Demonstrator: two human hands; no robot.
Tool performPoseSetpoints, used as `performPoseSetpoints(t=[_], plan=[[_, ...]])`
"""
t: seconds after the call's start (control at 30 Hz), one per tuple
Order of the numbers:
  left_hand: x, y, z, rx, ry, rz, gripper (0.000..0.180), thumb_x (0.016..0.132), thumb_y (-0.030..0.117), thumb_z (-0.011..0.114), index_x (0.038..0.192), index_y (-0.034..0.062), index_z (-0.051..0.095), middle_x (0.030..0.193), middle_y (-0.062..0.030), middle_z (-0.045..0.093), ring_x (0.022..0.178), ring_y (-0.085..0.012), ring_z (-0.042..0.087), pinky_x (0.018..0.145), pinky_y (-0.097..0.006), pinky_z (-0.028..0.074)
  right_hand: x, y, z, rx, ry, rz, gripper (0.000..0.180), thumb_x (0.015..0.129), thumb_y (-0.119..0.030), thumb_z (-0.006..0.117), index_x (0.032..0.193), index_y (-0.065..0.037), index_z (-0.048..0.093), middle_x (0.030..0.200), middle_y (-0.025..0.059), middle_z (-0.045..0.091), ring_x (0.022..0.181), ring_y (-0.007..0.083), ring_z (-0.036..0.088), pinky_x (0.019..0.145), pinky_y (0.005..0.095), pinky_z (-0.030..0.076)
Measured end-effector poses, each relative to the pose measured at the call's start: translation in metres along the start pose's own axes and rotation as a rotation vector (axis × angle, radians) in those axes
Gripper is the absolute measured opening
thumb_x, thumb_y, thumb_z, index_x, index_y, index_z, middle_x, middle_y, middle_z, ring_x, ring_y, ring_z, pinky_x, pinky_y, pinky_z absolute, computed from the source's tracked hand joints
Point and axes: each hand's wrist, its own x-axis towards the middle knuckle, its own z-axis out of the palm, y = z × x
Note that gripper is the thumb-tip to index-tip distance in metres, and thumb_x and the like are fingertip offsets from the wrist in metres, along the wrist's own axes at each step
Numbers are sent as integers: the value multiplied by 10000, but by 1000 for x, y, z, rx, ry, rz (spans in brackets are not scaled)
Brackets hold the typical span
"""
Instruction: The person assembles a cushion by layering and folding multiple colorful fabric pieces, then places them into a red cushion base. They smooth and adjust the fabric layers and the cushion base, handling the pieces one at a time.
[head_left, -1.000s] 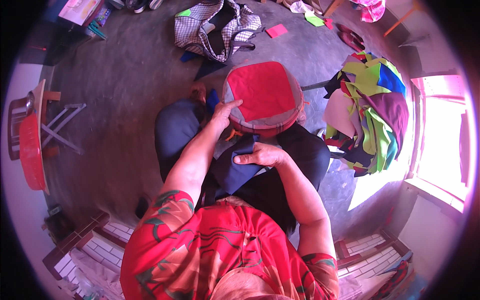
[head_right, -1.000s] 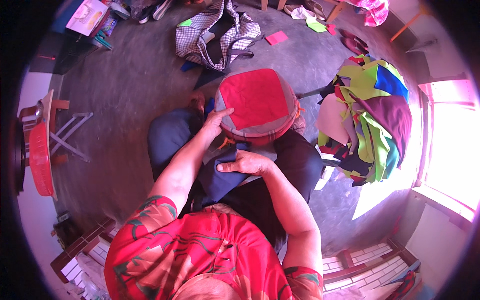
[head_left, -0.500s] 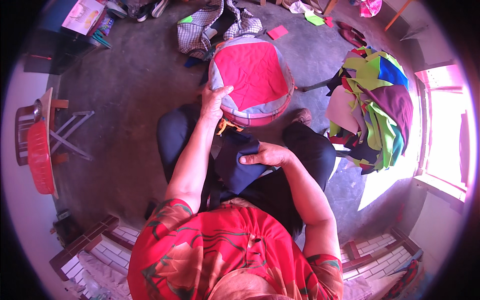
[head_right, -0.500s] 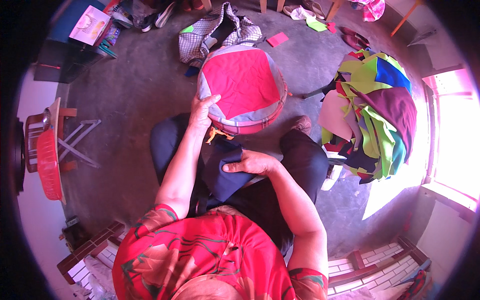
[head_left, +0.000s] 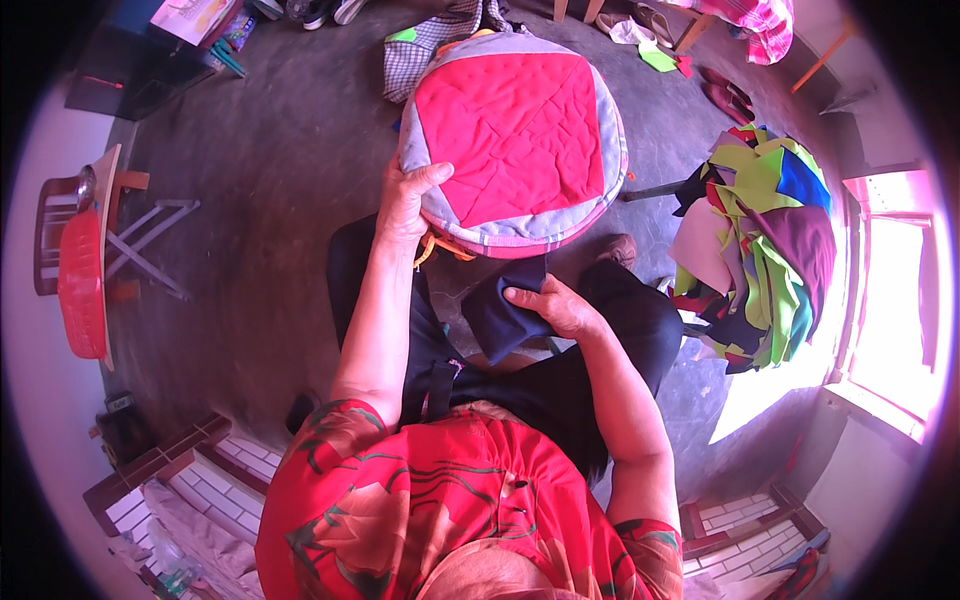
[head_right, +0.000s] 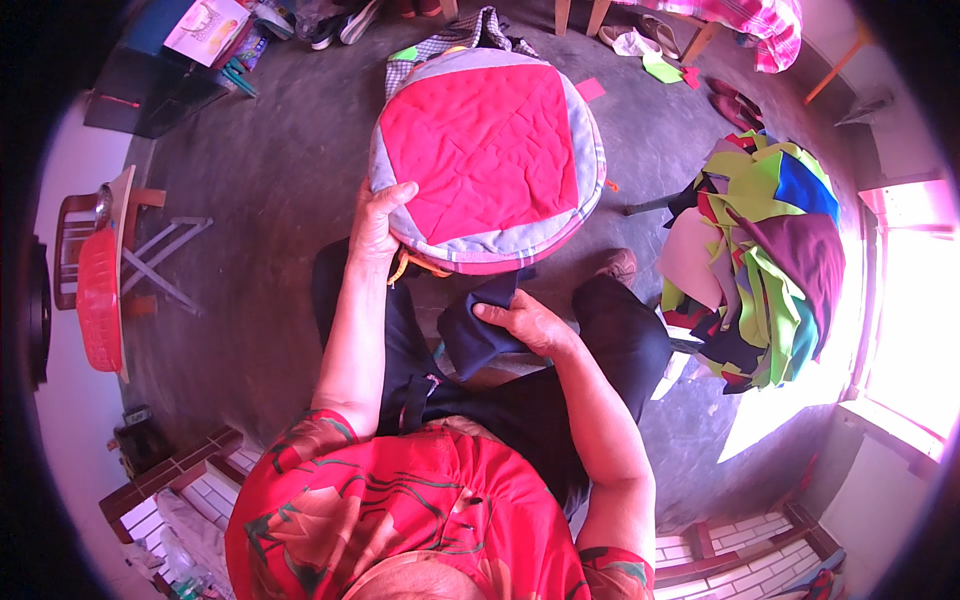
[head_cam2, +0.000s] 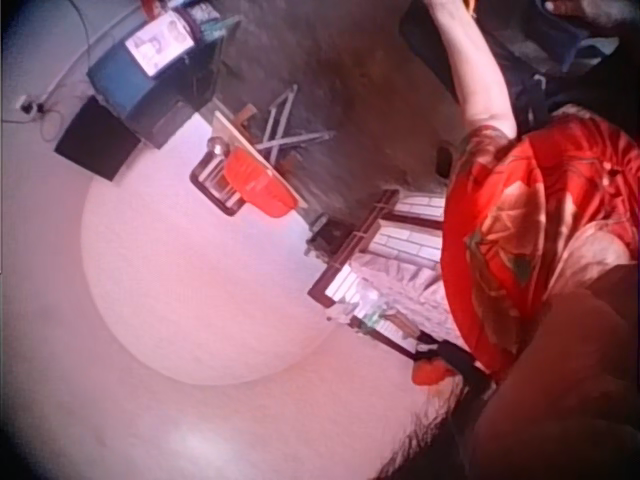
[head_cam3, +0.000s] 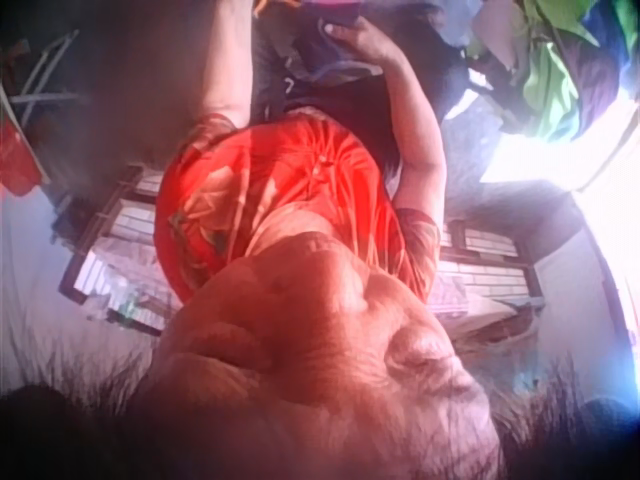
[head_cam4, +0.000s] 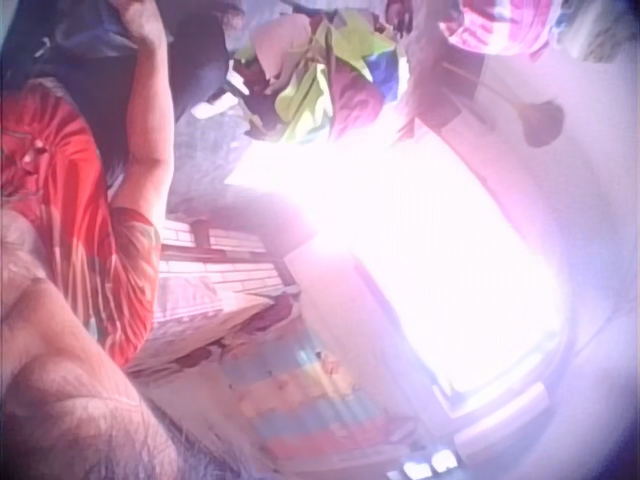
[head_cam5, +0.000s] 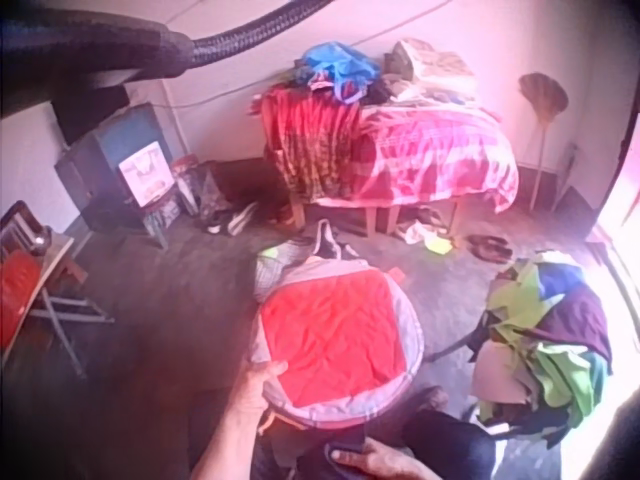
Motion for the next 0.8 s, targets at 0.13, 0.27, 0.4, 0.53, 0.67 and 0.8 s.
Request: performPoseSetpoints(t=[0.13,0.27,0.4,0.53,0.67,0.8], plan=[[-1,4,2,35,-8,-20,816,584,56,739,1335,40,418,1281,-88,509,1188,-214,475,1053,-361,318,14,13,-12,-27,286,12,360,830,-192,645,1113,14,559,999,45,623,893,140,564,826,283,437],[-4,8,-2,73,-5,-44,814,581,87,747,1327,31,425,1281,-91,508,1180,-213,481,1038,-357,334,10,0,-2,44,337,73,360,789,-104,653,1114,15,555,995,64,631,906,151,569,838,292,433],[-6,15,10,65,-5,-52,813,574,120,756,1315,24,436,1261,-89,521,1159,-213,494,1014,-351,359,13,15,-4,128,314,-9,340,771,-51,651,1096,0,568,977,51,636,906,150,575,833,294,435],[-5,14,3,67,-11,-70,799,572,123,758,1301,22,448,1241,-88,531,1138,-214,505,1000,-350,373,12,16,-1,180,269,-12,317,768,-46,644,1077,-13,581,975,38,638,896,149,582,825,294,438],[-3,12,0,66,-16,-94,780,577,120,761,1288,18,458,1227,-87,539,1124,-214,513,988,-347,383,15,23,1,228,299,18,295,768,-49,628,1057,-6,589,927,51,648,826,159,608,771,293,466],[-1,8,-1,51,-46,-142,747,595,102,761,1277,18,468,1207,-82,551,1105,-209,523,977,-341,392,21,38,1,320,372,14,275,772,-44,604,1041,9,590,875,85,655,746,197,643,693,306,514]])
